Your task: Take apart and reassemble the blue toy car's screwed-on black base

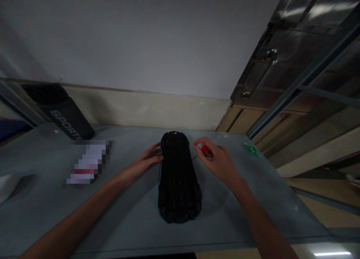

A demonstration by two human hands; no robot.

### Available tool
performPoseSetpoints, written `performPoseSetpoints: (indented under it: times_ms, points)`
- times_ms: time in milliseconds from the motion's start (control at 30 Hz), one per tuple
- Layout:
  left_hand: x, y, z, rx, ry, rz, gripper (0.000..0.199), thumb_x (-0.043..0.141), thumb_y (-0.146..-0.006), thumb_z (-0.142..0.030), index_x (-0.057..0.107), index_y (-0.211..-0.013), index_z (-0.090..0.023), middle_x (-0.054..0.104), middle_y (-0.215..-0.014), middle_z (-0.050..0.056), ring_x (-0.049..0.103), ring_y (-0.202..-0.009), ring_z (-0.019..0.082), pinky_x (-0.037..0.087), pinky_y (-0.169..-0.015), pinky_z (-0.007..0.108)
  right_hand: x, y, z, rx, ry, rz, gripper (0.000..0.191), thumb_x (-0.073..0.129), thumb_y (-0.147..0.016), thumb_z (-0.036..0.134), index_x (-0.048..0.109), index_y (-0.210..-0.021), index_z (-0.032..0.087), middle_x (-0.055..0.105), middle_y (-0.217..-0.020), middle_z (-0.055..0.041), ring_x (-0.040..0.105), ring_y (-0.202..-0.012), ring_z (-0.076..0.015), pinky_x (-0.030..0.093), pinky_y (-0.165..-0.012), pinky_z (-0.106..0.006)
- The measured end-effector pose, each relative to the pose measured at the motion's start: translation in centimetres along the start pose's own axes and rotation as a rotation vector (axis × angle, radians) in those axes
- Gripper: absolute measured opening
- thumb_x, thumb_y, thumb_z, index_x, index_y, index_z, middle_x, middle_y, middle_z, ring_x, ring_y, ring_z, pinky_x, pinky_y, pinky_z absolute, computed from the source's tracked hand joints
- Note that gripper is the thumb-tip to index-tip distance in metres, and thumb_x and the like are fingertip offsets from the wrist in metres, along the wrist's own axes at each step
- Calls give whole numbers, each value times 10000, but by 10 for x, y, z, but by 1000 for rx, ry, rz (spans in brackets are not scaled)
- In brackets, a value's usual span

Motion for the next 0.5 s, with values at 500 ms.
performPoseSetpoints:
  times_ms: [500]
  points:
    - [-3,-4,6,19,36,17,876,817,-917,-448,431,-1695,-327,514,-1737,86,430,-1629,368,300,-1363,528,2,2,4,-60,-18,-1,255,523,-1112,311,725,-1265,290,738,-807,9,659,-626,-153,542,-660,-275]
Point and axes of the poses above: each hand's wrist, its own y-axis away from the middle knuckle, its own x-axis out of the palm, z = x × y, the point moved 6 cm from there along -y, towards the middle knuckle
